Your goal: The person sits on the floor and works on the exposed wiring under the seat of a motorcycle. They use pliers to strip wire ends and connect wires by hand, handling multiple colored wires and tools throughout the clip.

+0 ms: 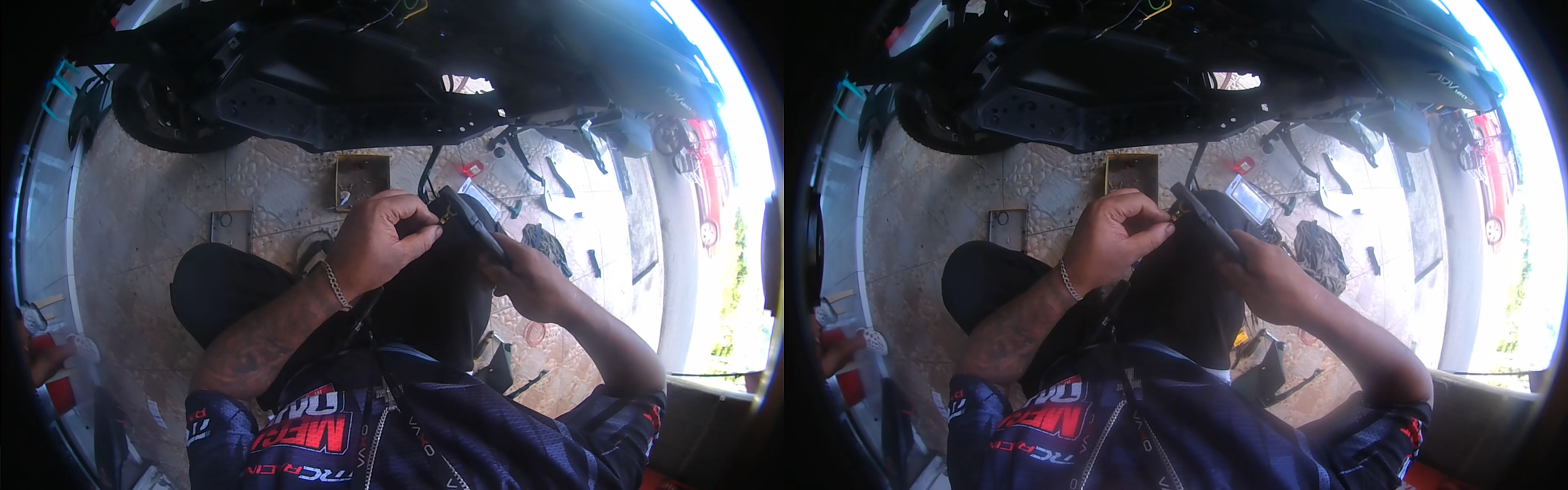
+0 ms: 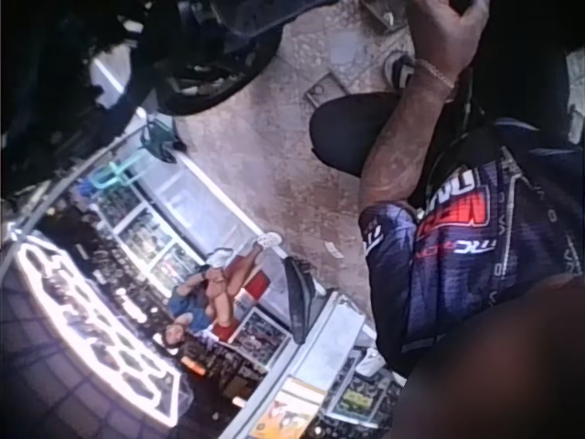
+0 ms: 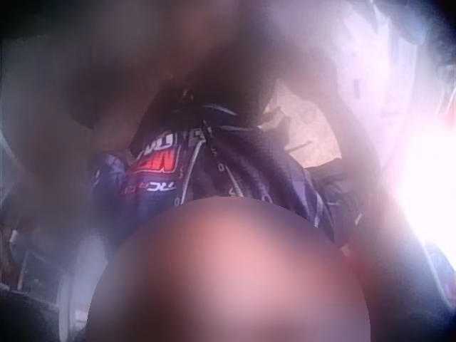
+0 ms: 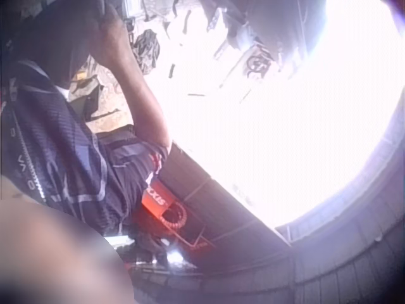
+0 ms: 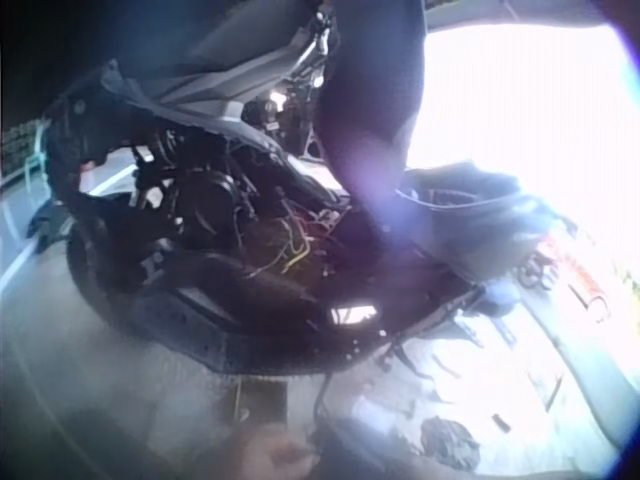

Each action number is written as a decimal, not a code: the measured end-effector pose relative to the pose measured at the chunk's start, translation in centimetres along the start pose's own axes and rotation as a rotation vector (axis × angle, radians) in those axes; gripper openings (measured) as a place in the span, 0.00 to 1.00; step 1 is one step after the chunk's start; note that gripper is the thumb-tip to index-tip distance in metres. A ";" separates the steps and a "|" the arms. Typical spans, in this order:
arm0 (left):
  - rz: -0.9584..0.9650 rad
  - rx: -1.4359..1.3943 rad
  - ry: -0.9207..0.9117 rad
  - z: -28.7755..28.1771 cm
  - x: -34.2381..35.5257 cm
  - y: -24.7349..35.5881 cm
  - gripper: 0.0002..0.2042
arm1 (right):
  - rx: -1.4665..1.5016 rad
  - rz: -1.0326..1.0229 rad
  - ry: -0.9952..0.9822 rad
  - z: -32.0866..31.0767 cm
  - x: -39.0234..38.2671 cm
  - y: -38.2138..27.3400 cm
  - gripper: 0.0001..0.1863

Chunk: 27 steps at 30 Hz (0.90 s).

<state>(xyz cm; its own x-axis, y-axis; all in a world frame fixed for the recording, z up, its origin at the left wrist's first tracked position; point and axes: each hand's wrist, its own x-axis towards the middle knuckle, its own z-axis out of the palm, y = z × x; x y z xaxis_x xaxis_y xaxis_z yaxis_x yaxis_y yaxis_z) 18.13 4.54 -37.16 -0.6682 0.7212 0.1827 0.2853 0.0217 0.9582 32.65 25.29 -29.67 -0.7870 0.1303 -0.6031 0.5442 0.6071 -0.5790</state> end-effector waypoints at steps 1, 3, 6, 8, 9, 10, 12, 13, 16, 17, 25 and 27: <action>0.000 -0.001 0.001 0.0 0.0 0.0 0.04 | 0.001 -0.001 -0.003 0.0 0.0 -0.1 0.17; -0.006 -0.004 0.001 0.0 -0.2 0.0 0.04 | 0.021 -0.013 0.003 0.1 -0.2 -0.3 0.18; -0.010 -0.007 -0.003 0.0 -0.2 -0.1 0.04 | 0.031 0.028 -0.012 0.0 -0.4 -0.7 0.15; -0.011 -0.009 -0.005 0.1 -0.3 -0.2 0.04 | 0.052 0.077 -0.011 0.3 -0.6 -0.8 0.14; -0.011 -0.010 -0.006 0.2 -0.3 -0.3 0.04 | 0.073 0.102 0.000 0.6 -0.7 -0.9 0.15; -0.012 -0.011 -0.005 0.2 -0.3 -0.4 0.04 | 0.094 0.127 0.010 0.8 -0.7 -0.9 0.16; 0.001 0.003 -0.009 0.2 -0.3 -0.6 0.04 | 0.099 0.129 0.029 1.3 -0.6 -0.7 0.22; 0.020 0.011 -0.007 0.3 -0.4 -0.7 0.04 | 0.099 0.156 0.040 1.6 -0.5 -0.6 0.25; -0.015 0.007 -0.033 0.4 -0.4 -0.8 0.04 | 0.038 0.136 0.098 2.2 -0.1 -0.2 0.25; -0.001 -0.014 -0.022 0.5 -0.3 -0.7 0.04 | 0.024 0.108 0.114 2.3 0.1 0.0 0.26; 0.013 -0.045 -0.024 0.9 0.1 0.3 0.05 | 0.052 0.036 0.213 2.9 0.8 1.7 0.24; 0.021 -0.038 -0.031 1.1 0.4 0.5 0.05 | 0.051 0.011 0.221 2.7 1.1 2.3 0.22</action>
<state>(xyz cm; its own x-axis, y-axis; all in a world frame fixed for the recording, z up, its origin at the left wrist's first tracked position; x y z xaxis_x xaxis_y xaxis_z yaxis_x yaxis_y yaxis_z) 18.75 5.56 -36.87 -0.6408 0.7420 0.1967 0.2723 -0.0198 0.9620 33.85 24.73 -33.10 -0.8226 0.3085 -0.4776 0.5624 0.5650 -0.6038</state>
